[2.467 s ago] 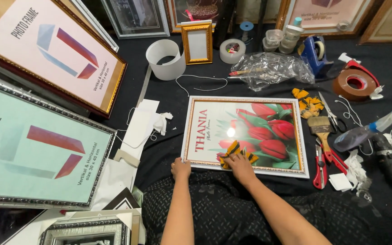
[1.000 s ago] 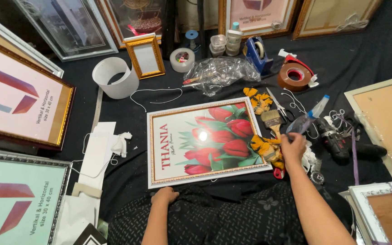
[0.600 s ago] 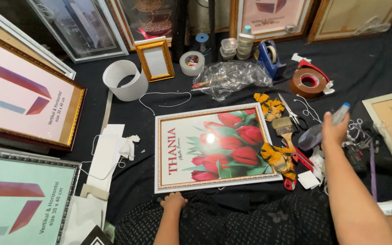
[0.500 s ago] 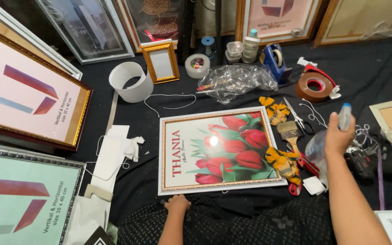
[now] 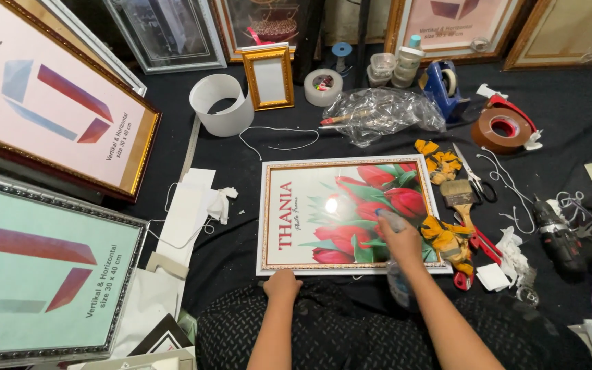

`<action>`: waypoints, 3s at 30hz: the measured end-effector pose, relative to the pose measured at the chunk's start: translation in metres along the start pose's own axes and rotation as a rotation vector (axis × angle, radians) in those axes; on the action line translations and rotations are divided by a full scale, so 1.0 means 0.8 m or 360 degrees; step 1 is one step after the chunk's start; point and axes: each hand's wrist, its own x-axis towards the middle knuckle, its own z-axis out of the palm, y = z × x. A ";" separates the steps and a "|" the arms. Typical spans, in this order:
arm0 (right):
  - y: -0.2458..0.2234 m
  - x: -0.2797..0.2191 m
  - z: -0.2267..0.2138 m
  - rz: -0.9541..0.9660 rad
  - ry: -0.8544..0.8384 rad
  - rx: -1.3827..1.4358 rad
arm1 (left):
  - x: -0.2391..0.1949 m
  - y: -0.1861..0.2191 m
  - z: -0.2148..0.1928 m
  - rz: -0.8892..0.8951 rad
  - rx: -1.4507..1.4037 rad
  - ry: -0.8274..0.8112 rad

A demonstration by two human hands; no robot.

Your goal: The person wipes the glass of a picture frame using a yellow and black cloth.

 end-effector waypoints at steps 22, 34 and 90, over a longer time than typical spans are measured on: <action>0.079 0.137 -0.226 -0.0458 0.1023 0.0181 | 0.000 0.018 -0.025 -0.0177 -0.0299 0.0405; 0.230 0.187 -0.173 -0.0013 0.1604 -0.0118 | -0.006 0.016 -0.032 -0.0159 -0.0341 0.0397; 0.069 0.022 0.287 -0.1222 -0.0155 -0.0788 | 0.016 -0.060 -0.064 -0.0010 -0.0189 0.0441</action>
